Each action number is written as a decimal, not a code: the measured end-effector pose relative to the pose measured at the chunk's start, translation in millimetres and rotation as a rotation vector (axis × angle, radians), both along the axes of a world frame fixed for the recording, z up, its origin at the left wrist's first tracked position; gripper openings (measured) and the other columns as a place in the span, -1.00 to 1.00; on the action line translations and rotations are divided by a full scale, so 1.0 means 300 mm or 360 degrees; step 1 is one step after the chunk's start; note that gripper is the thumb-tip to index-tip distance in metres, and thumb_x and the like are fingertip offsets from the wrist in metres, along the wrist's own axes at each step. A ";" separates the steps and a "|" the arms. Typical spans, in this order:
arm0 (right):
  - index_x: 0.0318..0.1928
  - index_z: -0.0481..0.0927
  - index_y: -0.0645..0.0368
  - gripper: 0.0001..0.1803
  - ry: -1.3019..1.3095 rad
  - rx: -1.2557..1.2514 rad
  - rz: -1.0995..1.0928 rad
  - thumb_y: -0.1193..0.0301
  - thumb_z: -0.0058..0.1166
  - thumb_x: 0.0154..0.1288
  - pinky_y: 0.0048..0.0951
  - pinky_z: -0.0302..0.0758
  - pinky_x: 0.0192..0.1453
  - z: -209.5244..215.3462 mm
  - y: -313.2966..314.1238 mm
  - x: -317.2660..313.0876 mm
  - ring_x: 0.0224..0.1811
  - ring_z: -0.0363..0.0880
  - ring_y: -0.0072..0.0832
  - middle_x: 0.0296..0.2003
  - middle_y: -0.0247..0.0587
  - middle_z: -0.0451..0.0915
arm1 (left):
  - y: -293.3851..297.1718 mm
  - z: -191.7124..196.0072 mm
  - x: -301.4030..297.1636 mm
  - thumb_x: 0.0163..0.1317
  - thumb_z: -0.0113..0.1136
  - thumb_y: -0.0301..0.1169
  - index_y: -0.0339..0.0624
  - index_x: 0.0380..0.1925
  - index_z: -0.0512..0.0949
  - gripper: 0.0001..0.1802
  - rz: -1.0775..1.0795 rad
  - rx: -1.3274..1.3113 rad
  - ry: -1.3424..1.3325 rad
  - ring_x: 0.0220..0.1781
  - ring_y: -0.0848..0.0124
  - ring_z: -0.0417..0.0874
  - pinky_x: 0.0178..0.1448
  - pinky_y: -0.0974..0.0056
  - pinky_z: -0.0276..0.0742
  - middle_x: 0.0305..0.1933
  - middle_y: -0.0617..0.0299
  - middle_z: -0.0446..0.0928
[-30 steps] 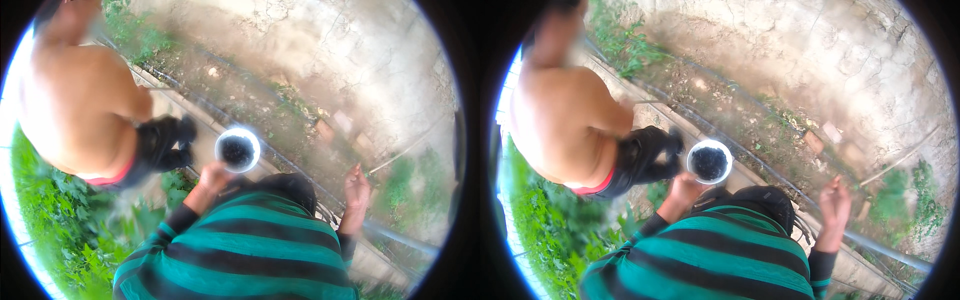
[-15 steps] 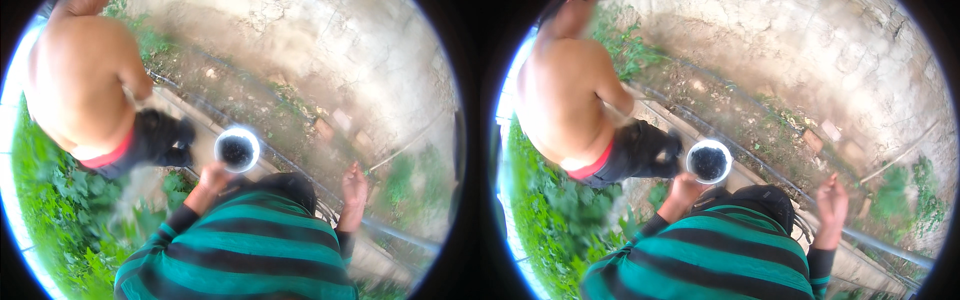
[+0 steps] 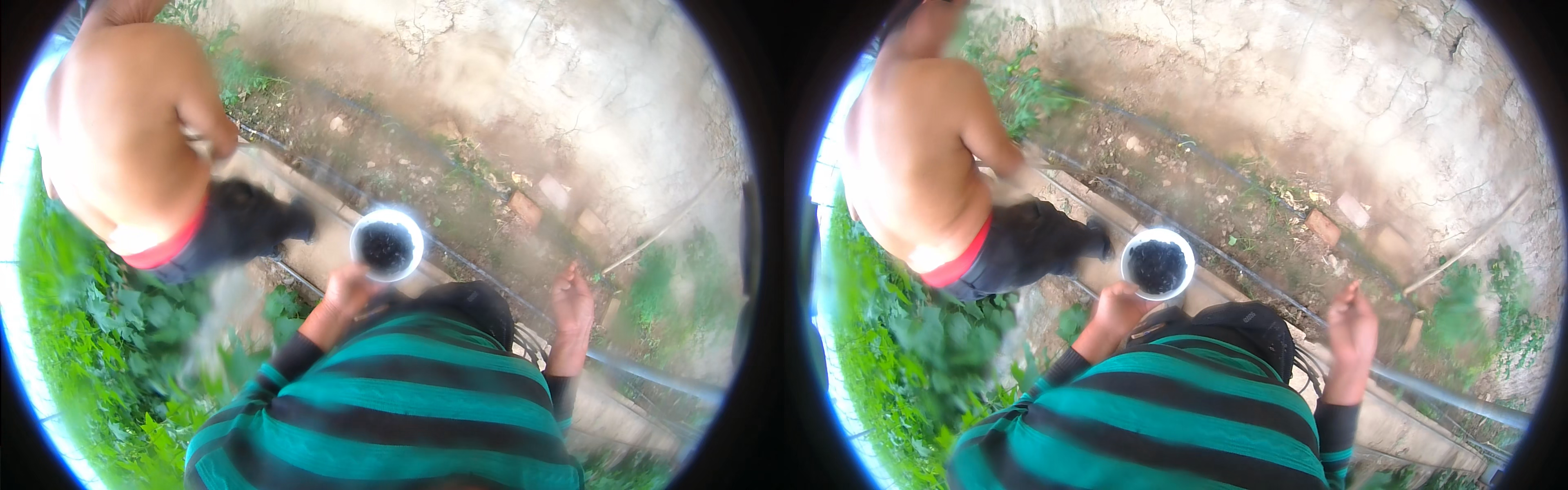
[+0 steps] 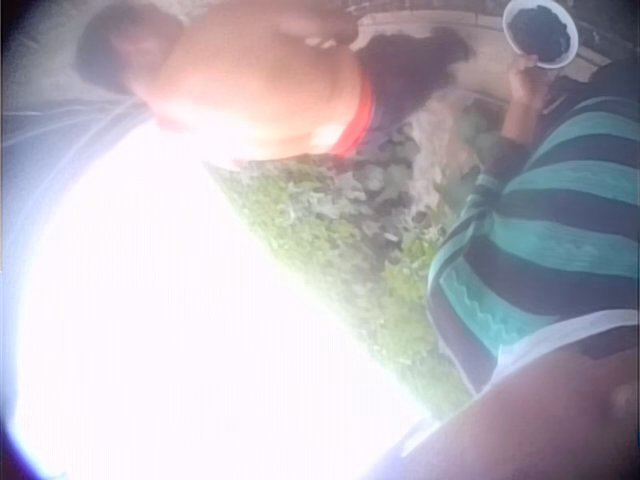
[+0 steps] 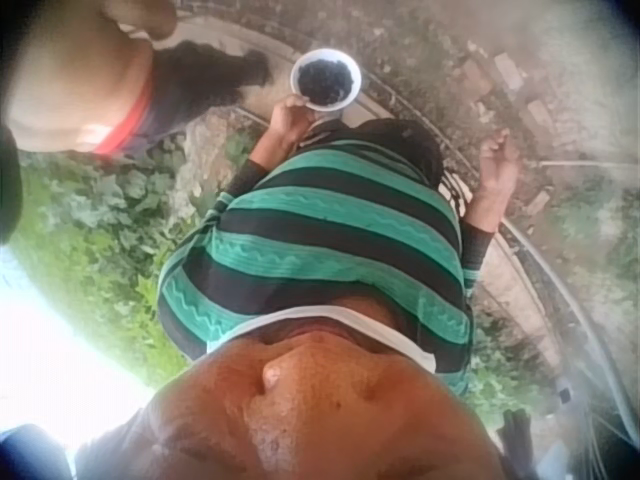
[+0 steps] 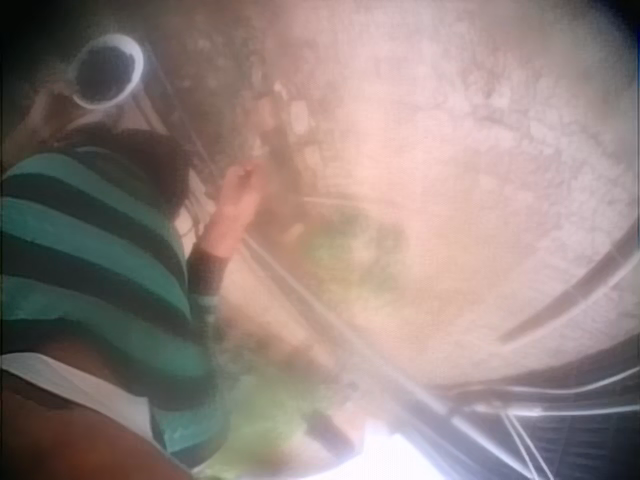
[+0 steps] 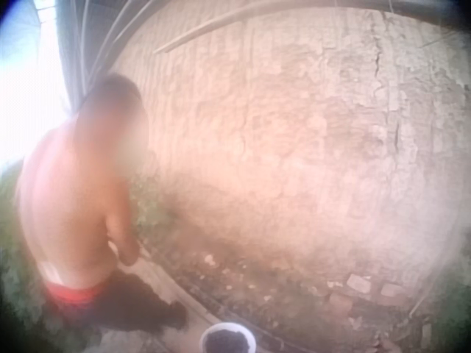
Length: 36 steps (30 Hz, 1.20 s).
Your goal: The person walks along a raised garden bed inside a greenhouse, holding a white cup filled with dark seeds. They repeatedly reach into the cup with their right hand and place seeds into the soil along a row. Another person is visible working nearby. The person also briefly adjusts a plant stem against a support wire.
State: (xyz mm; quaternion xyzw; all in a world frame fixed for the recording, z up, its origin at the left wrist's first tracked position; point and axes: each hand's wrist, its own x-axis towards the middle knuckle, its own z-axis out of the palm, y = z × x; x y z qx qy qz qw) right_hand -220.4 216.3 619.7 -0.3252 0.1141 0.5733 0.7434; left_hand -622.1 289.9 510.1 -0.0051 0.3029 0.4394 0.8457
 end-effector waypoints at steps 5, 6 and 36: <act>-0.17 0.47 0.35 -0.88 -0.0045 0.0034 0.0014 0.62 -0.09 0.29 -0.56 0.53 -0.26 0.009 0.007 -0.018 -0.32 0.52 -0.48 -0.33 -0.16 0.55 | 0.007 -0.024 -0.011 0.03 0.14 -0.48 -0.38 -0.12 0.42 -0.62 -0.0003 0.0032 -0.0022 0.05 0.01 0.47 0.16 -0.14 0.38 -0.01 -0.09 0.45; -0.18 0.47 0.36 -0.88 -0.0033 0.0032 0.0011 0.63 -0.08 0.28 -0.56 0.53 -0.26 0.011 0.009 -0.020 -0.32 0.52 -0.48 -0.32 -0.16 0.55 | 0.010 -0.031 -0.013 0.03 0.14 -0.47 -0.37 -0.12 0.42 -0.62 -0.0008 0.0018 0.0000 0.05 0.01 0.48 0.15 -0.14 0.39 -0.02 -0.08 0.46; -0.16 0.44 0.31 -0.88 -0.0043 -0.0019 0.0045 0.57 -0.15 0.35 -0.59 0.44 -0.31 0.002 0.004 -0.068 -0.34 0.46 -0.51 -0.32 -0.21 0.52 | -0.007 -0.044 -0.023 0.01 0.18 -0.41 -0.31 -0.11 0.43 -0.59 -0.0079 0.0051 0.0020 0.00 0.07 0.48 0.12 -0.10 0.39 -0.05 -0.02 0.46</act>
